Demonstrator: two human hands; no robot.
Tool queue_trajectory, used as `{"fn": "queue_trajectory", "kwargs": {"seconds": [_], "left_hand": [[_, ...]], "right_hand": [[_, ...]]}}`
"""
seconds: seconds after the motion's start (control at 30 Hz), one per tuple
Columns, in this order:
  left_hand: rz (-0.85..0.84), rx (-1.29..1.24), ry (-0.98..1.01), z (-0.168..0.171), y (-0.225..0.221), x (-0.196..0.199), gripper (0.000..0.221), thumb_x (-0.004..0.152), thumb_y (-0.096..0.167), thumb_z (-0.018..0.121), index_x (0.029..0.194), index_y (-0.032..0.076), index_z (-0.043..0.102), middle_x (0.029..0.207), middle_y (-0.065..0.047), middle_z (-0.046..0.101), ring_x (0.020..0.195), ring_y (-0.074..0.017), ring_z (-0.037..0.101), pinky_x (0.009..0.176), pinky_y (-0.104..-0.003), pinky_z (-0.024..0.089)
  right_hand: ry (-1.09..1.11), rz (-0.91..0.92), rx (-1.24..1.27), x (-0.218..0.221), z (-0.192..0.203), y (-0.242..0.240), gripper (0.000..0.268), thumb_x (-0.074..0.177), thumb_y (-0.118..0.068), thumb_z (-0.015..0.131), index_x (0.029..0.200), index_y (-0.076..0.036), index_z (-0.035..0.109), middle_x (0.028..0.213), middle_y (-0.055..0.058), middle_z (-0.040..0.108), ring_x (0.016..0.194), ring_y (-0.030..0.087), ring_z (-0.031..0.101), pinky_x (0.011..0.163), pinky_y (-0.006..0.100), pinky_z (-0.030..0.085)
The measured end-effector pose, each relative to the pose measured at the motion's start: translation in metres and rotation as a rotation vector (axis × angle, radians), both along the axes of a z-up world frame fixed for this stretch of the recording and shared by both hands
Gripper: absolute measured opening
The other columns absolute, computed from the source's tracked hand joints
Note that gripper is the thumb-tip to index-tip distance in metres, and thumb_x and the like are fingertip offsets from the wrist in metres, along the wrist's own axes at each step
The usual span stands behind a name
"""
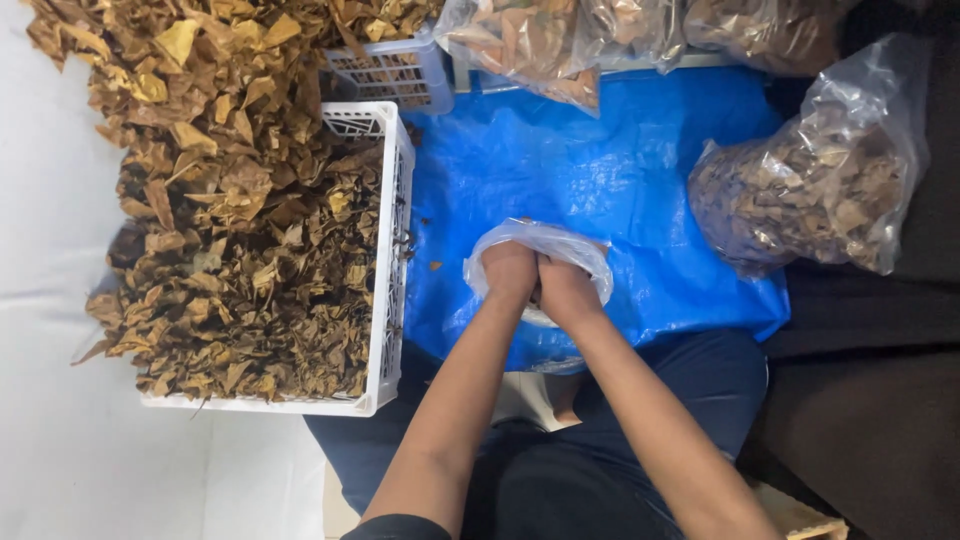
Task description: Packing dried leaves from a plastic crate into a plastic bag while sitting on the floor.
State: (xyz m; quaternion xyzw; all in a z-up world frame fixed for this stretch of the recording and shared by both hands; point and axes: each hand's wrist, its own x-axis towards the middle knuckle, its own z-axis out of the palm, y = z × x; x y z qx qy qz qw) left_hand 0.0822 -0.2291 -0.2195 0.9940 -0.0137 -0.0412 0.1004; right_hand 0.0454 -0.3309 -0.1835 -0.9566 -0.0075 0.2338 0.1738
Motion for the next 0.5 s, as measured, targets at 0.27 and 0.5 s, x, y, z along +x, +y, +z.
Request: {"fn": "queue_trajectory", "kwargs": {"seconds": [0.27, 0.5], "left_hand": [[0.546, -0.825, 0.257, 0.006, 0.006, -0.002, 0.052, 0.101, 0.044, 0.044, 0.11, 0.003, 0.074, 0.108, -0.016, 0.076, 0.095, -0.0311, 0.072, 0.09, -0.04, 0.054], [-0.114, -0.084, 0.257, 0.023, 0.007, 0.018, 0.028, 0.093, 0.01, 0.053, 0.101, 0.004, 0.08, 0.099, -0.019, 0.078, 0.1, -0.0391, 0.075, 0.08, -0.055, 0.058]], "right_hand": [[-0.015, -0.333, 0.404, -0.007, 0.016, 0.004, 0.029, 0.096, -0.014, 0.05, 0.114, -0.008, 0.072, 0.096, 0.012, 0.074, 0.093, 0.03, 0.067, 0.084, 0.048, 0.054], [-0.201, -0.575, 0.705, -0.006, 0.019, 0.015, 0.04, 0.102, -0.029, 0.041, 0.128, -0.009, 0.063, 0.11, 0.011, 0.073, 0.091, 0.022, 0.067, 0.085, 0.036, 0.053]]}}
